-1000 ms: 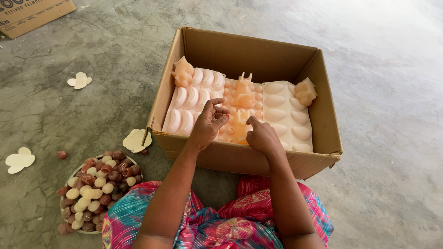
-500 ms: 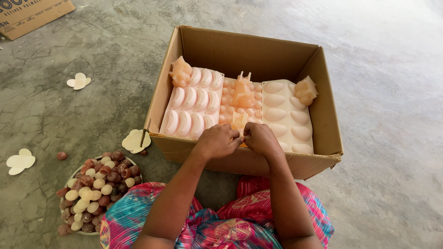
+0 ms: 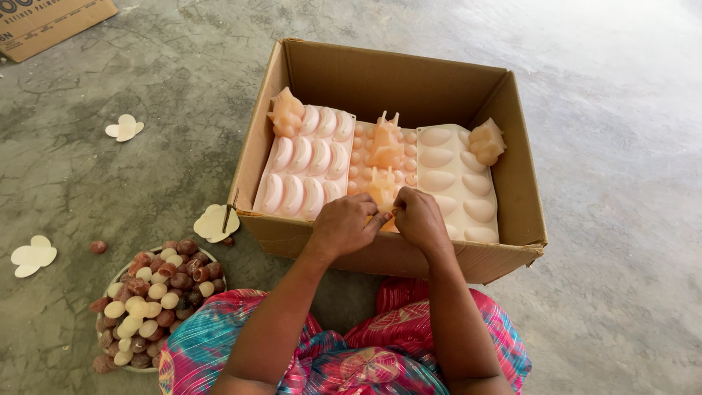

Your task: The person sits on the floor and sorts small craft items. They handle flower-shaped white pieces and small brown objects, moving them between a cardboard box containing molds and a metal tray. The person picks up items one by one and places them into the box or tray.

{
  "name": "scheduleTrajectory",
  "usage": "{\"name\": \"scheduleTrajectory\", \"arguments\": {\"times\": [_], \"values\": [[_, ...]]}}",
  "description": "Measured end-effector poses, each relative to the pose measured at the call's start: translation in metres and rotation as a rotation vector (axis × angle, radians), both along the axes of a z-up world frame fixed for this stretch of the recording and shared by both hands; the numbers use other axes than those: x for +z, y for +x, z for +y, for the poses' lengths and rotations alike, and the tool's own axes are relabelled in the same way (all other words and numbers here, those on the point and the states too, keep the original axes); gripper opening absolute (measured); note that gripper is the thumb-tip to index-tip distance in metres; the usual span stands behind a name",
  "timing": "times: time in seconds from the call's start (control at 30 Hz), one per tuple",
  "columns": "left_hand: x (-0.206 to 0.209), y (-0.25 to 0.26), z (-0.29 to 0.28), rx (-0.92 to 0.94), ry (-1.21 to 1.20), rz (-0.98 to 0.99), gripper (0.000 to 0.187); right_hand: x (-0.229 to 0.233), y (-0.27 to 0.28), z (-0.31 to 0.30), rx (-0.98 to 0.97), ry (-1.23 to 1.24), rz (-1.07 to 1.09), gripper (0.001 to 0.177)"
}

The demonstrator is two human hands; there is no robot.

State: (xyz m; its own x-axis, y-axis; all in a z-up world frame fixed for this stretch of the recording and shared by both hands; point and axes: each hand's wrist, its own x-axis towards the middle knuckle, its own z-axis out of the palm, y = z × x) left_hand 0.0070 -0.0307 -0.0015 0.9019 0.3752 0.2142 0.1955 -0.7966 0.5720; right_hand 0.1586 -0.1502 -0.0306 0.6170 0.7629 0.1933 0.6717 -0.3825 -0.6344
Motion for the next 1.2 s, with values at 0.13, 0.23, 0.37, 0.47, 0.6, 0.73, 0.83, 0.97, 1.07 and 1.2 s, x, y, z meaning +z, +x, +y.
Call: {"name": "scheduleTrajectory", "arguments": {"times": [0.13,0.23,0.37,0.47,0.6,0.73,0.83,0.97,1.07,1.2], "values": [[-0.007,-0.001,0.002,-0.010,-0.033,-0.145,0.036,0.002,-0.001,-0.002,0.016,0.048,-0.030,0.012],[-0.006,0.000,0.002,-0.029,-0.024,-0.027,0.044,0.007,-0.002,-0.001,0.029,-0.068,0.005,0.012],[0.001,-0.001,0.001,-0.015,0.004,0.178,0.054,0.013,-0.003,0.003,0.036,-0.273,0.092,0.019],[0.001,-0.001,0.001,-0.018,0.002,0.182,0.055,0.012,-0.001,0.005,0.073,-0.297,0.063,0.020],[0.000,0.002,0.003,-0.014,-0.043,0.228,0.054,0.010,0.002,0.007,0.058,-0.355,0.080,0.020],[-0.003,0.004,0.005,-0.038,-0.058,0.203,0.050,0.007,0.003,0.009,0.070,-0.325,0.063,0.020],[-0.012,0.006,0.009,-0.010,-0.097,0.142,0.041,0.004,0.004,0.010,0.077,-0.308,0.085,0.018],[-0.037,0.015,0.018,0.076,-0.126,0.077,0.025,-0.008,0.006,0.010,0.091,-0.259,0.080,0.016],[-0.044,0.020,0.023,0.097,-0.106,0.191,0.032,-0.014,0.008,0.010,0.083,-0.221,0.056,0.018],[-0.043,0.024,0.022,0.109,-0.115,0.317,0.042,-0.018,0.005,0.008,0.086,-0.145,-0.026,0.021]]}}
